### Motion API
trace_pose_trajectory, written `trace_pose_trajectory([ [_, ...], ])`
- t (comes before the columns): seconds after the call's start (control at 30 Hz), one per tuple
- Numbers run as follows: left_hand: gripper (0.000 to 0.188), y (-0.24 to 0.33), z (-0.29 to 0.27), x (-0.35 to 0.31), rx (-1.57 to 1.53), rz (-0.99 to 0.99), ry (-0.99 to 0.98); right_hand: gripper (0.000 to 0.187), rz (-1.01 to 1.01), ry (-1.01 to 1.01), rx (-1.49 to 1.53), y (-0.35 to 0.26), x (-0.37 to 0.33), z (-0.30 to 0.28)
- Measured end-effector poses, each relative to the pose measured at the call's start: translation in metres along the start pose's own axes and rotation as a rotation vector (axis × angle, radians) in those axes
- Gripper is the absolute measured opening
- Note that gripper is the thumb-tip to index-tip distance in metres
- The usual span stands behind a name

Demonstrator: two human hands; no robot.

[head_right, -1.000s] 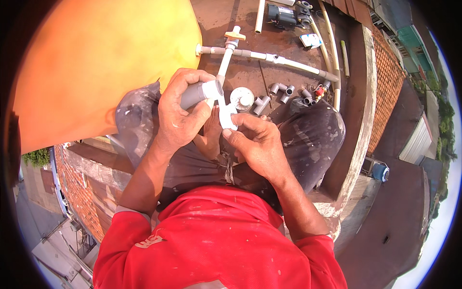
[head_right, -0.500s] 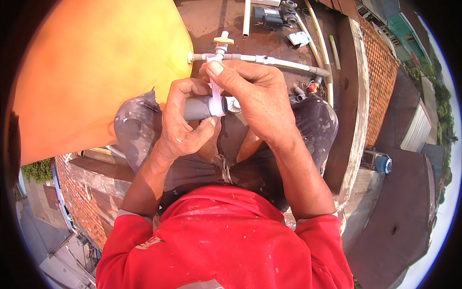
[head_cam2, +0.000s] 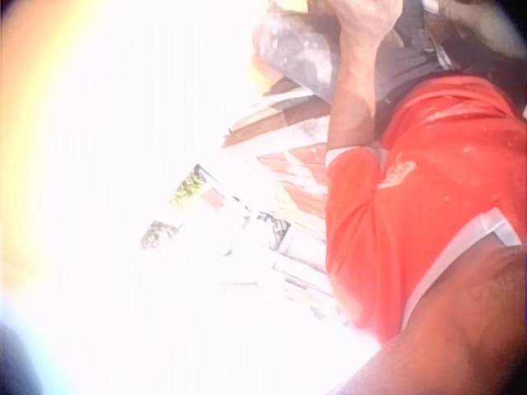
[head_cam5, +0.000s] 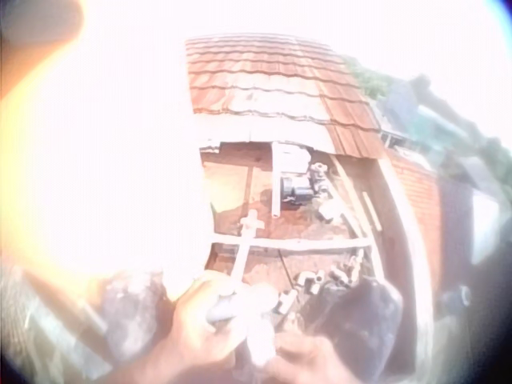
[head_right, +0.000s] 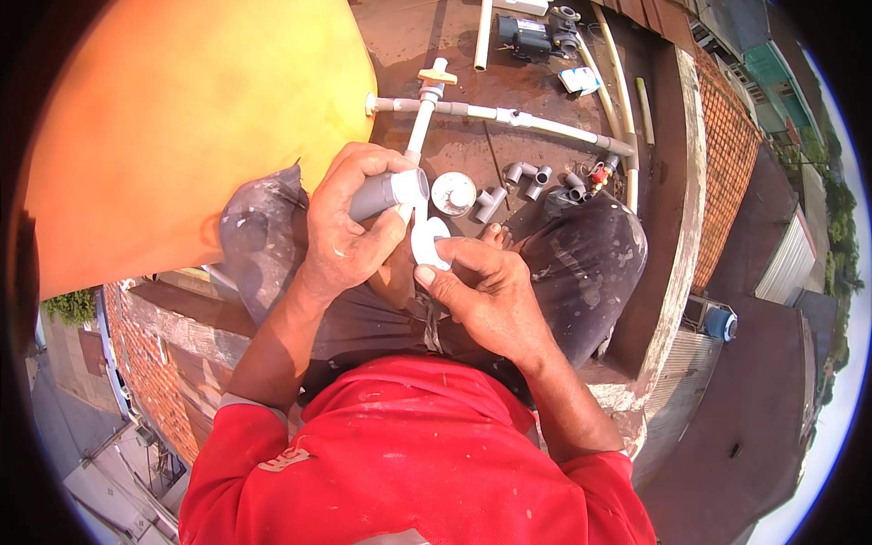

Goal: The person assembles a plumbing system on a rooftop by connecting PVC pipes and fittings to a water pump. They apply sealant to pipe ends, wrap threads with tape, and tighten connections by hand.

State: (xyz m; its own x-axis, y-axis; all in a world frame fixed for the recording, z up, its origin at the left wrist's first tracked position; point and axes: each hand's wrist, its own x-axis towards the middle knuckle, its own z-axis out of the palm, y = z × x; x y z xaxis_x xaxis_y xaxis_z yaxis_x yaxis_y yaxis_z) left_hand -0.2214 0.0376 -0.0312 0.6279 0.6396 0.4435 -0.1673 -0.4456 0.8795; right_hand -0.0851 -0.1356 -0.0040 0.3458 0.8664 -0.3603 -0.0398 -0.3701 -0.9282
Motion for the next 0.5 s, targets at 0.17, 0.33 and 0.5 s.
trace_pose_trajectory([
  [0.17,0.035,-0.004,0.004,0.005,0.091,0.092,-0.099,0.027,-0.096,-0.148,0.227,-0.013,-0.013,-0.017],
  [0.33,0.038,0.004,0.008,0.003,0.101,0.147,-0.141,0.028,-0.443,-0.003,0.173,-0.034,0.021,-0.014],
  [0.5,0.04,0.006,0.011,0.003,0.057,0.082,-0.112,0.028,-0.355,0.095,0.428,-0.05,0.052,-0.006],
])
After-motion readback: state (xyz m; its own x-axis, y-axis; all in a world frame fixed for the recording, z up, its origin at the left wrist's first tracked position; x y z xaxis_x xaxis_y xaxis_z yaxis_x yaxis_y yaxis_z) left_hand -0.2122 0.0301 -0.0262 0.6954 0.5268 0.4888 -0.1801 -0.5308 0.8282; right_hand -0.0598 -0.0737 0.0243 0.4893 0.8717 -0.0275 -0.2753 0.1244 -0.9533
